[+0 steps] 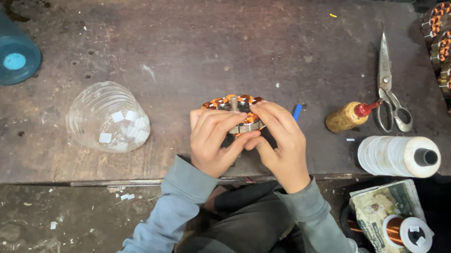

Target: The person repairs a fan motor stator by applying small pieces of insulating tape to the copper windings and using a small screwdriver to tuck wires and tape into place.

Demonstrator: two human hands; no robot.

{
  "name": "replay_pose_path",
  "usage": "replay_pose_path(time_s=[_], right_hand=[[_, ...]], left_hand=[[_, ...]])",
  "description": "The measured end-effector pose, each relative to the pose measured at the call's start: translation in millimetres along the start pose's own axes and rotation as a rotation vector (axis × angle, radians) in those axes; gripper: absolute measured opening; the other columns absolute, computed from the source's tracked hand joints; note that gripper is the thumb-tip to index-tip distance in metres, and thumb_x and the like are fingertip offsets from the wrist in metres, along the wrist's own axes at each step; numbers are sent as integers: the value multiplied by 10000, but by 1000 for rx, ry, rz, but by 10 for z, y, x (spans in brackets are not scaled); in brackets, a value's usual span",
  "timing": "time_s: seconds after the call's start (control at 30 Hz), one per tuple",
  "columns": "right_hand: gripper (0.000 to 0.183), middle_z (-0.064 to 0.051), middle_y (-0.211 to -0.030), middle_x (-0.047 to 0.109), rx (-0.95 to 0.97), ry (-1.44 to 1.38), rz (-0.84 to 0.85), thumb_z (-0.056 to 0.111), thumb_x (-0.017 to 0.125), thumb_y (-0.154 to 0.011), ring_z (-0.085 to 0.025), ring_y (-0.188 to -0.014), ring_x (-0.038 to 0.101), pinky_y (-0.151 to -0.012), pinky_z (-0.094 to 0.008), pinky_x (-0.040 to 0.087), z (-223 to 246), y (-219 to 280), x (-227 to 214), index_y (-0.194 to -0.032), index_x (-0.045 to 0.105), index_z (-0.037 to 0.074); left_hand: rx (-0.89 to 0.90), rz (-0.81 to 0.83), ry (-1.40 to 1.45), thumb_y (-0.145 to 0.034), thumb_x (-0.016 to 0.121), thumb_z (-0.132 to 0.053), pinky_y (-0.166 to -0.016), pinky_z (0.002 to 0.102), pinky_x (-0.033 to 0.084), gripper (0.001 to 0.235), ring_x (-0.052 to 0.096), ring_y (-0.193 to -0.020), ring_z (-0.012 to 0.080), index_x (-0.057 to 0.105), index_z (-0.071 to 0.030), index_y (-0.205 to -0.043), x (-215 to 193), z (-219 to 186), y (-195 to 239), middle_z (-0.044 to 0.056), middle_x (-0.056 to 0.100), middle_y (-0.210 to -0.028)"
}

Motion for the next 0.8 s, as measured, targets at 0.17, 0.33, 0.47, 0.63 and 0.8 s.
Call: replay_pose_path(time_s=[0.17,0.33,0.47,0.63,0.8], right_hand=[[493,-164,-1334,659,1,9,-4,148,770,-846,-353,-1265,660,-1071,-412,537,16,14,13,-1306,641,23],[500,-219,-1362,615,-22,-54,9,168,768,-879,-382,-1276,606,-1073,-424,485,28,24,-79,-1324,631,-11],[225,-136,-1074,720,463,-67,-403,247,719,-1009,-254,-966,693,-824,-351,541,-126,170,12,-1083,720,35],[441,-133,-661,653,745,398,-97,418,848,-846,-316,-645,666,-633,-425,512,-562,195,-63,-823,637,32],[368,-138,-706,666,580,401,-74,281,854,-802,-360,-678,673,-634,-439,514,-949,257,43,-889,594,35]], left_hand=[[-19,-7,13,-811,912,-174,-921,381,447,409,676,-984,210,692,-93,-1147,-12,16,27,21,701,-1072],[-33,38,29,-814,906,-214,-948,382,450,415,678,-1014,219,694,-111,-1155,-48,-5,-31,15,710,-1089],[-86,170,86,-743,898,-262,-976,420,474,583,637,-1124,315,661,-66,-1238,-265,7,-78,111,683,-1187],[-124,248,83,-779,874,-188,-995,445,506,560,627,-1165,356,650,-59,-1276,-326,129,-90,137,677,-1234],[-123,348,103,-759,802,-64,-941,410,520,457,653,-1094,331,676,-76,-1197,-261,347,-113,99,698,-1172]])
Point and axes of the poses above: each hand's wrist, its own y-axis away from the middle knuckle, its own x-axis out of the palm, z = x × y, the point moved 1 cm from there along -y, towards the middle knuckle
